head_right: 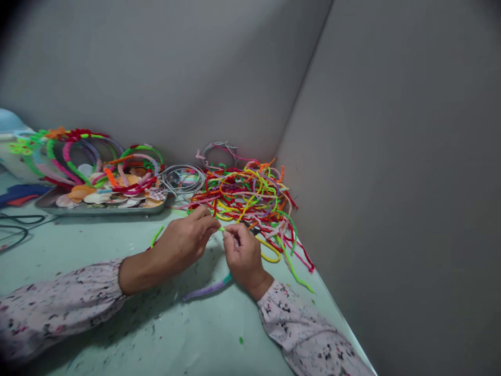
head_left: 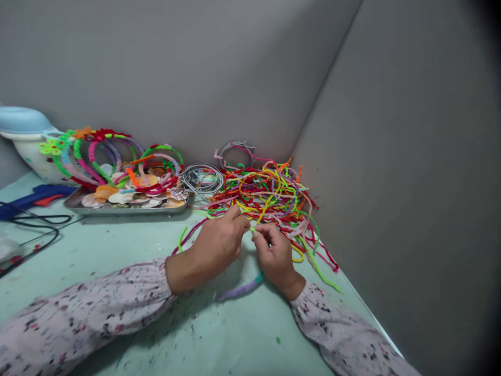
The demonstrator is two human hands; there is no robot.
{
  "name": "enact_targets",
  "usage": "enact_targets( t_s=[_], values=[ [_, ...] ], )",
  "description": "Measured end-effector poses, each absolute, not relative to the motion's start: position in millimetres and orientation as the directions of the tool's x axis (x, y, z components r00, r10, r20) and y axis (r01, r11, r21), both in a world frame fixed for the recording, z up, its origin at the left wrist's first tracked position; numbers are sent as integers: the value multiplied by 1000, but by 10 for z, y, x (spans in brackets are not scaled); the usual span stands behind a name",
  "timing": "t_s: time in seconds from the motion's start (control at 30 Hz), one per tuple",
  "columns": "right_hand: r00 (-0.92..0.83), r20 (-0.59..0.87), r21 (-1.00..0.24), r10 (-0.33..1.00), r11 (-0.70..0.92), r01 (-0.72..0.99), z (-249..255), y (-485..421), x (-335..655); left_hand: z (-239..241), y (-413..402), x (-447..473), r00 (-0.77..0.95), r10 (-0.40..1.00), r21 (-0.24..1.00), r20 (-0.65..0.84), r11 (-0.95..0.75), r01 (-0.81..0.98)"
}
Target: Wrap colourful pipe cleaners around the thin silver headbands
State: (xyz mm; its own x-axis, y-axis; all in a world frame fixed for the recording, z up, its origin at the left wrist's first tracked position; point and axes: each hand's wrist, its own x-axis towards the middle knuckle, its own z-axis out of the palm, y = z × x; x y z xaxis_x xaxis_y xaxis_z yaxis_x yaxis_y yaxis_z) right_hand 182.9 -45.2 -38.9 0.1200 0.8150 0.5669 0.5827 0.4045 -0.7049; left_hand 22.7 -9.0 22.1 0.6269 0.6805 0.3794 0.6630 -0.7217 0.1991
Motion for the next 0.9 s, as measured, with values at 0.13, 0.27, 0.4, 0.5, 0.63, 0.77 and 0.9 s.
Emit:
enact_targets(
  t_s=[0.13,0.27,0.4,0.5,0.63,0.77,0.9],
  values=[
    [117,539,-721,834,385,576,-403,-455,1838,252,-100,252,610,708,252,356,-701,667],
    [129,523,-748,842,381,543,-403,-447,1834,285,-115,253,593,731,295,338,-680,671],
    [134,517,-767,845,388,512,-391,-458,1822,301,-156,233,565,740,283,366,-666,690],
    [127,522,-766,843,398,504,-386,-480,1822,312,-196,235,565,736,221,371,-662,716],
    [120,545,-753,830,421,506,-383,-505,1833,330,-232,262,583,728,175,359,-667,725],
    [107,571,-728,814,441,525,-378,-518,1850,348,-254,283,584,738,190,338,-661,726],
    [96,586,-703,805,446,553,-371,-530,1863,377,-267,296,578,756,249,309,-650,718]
  ],
)
